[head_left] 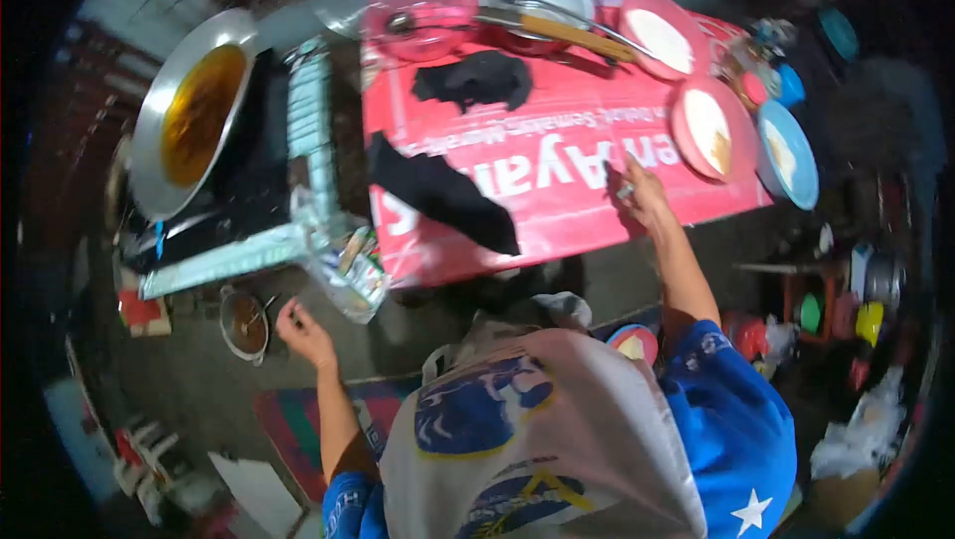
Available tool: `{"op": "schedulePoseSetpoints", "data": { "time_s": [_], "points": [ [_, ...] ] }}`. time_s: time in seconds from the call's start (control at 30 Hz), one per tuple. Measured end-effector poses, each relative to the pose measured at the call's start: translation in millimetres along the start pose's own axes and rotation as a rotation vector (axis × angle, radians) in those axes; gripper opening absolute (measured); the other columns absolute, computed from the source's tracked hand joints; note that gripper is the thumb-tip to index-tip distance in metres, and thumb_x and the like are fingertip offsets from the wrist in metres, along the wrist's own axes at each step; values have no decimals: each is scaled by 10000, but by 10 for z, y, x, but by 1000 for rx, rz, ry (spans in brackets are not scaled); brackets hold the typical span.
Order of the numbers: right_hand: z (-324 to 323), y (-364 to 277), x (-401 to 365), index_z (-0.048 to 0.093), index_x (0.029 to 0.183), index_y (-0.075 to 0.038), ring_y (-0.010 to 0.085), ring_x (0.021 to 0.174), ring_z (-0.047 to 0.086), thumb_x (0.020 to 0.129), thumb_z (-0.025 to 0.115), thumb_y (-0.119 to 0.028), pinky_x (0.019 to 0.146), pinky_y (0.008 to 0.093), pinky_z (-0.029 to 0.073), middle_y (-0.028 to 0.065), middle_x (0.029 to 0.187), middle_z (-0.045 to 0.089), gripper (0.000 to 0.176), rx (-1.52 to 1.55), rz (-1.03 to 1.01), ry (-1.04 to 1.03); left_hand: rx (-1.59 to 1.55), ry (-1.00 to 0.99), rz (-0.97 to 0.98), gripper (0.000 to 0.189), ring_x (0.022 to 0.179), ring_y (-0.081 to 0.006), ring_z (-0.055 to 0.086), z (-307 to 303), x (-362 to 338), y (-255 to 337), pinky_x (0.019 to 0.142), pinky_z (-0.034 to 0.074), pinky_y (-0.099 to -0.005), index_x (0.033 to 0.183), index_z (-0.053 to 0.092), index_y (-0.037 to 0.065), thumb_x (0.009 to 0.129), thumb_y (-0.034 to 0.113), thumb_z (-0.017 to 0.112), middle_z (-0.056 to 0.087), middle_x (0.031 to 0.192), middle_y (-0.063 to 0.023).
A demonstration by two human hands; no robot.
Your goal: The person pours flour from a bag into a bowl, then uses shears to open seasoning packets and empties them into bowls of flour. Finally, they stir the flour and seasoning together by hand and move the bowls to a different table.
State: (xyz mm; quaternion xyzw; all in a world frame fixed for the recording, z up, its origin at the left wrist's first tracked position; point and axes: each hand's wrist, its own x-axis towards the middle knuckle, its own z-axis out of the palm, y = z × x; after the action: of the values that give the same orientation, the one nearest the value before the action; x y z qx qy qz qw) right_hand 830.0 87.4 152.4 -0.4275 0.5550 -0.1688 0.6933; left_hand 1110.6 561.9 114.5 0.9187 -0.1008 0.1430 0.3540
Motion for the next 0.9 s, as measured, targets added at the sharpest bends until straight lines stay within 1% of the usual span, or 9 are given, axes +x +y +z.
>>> {"op": "schedulePoseSetpoints", "data": {
  "time_s": [0.3,0.4,0.47,0.53,0.57,0.63,0.7,0.77,0.9],
  "points": [
    [1825,377,-574,346,561,-176,51,370,250,856,511,-349,321,205,160,-57,490,298,380,147,343,-639,-21,-100,-395,644,970,-280,441,295,-443,-424,836,366,-351,1066,427,-46,670,378,705,448,1045,-196],
    [2634,541,-872,324,536,-188,57,382,231,844,534,-349,341,206,175,-66,493,277,406,2,394,-784,-152,-108,-680,563,857,-232,470,659,-868,-481,761,387,-334,1004,447,-41,694,362,689,482,972,-151],
    [3025,870,-782,446,583,-116,78,392,316,848,518,-368,344,235,235,-31,510,384,373,-265,289,-920,-278,-80,-847,494,801,-193,466,1001,-1249,-856,715,392,-327,946,479,-30,722,370,661,492,951,-124],
    [3449,1202,-728,554,672,-31,180,465,496,850,468,-400,414,325,380,64,583,540,418,-1021,-337,-891,-372,-401,-1081,403,774,-197,509,1159,-1402,-1046,697,402,-328,844,538,-20,785,377,577,558,925,-138],
    [3582,1392,-717,554,672,-31,180,465,496,850,468,-400,414,325,380,64,583,540,418,-1026,-343,-905,-529,-313,-1079,385,765,-194,515,980,-1274,-674,691,403,-329,824,550,-14,805,371,541,567,895,-127],
    [3800,1738,-677,602,724,0,290,640,600,829,435,-383,570,406,460,159,700,609,431,-1218,-776,-858,-856,-145,-1062,379,746,-187,527,557,-953,176,679,405,-331,785,576,-1,845,358,467,585,835,-106],
    [4028,2009,-613,612,715,-9,308,687,603,814,429,-363,614,418,465,174,743,612,411,-1357,-874,-932,-922,-249,-1098,396,887,-206,564,525,-931,163,757,423,-308,1070,481,-19,885,328,432,552,975,-112],
    [4231,2247,-587,618,751,-18,325,737,606,795,428,-331,667,426,472,186,809,614,369,-1567,-913,-1049,-502,-445,-851,337,892,-188,553,411,-891,288,772,423,-314,1054,481,-11,897,282,424,548,975,-102],
    [4399,2275,-702,608,844,-14,316,745,609,793,442,-311,680,418,478,173,854,611,344,-1658,-964,-1082,-1028,-169,-1057,298,878,-165,539,113,-732,797,803,429,-318,1043,483,-1,899,254,426,536,990,-89]
  ]
}}
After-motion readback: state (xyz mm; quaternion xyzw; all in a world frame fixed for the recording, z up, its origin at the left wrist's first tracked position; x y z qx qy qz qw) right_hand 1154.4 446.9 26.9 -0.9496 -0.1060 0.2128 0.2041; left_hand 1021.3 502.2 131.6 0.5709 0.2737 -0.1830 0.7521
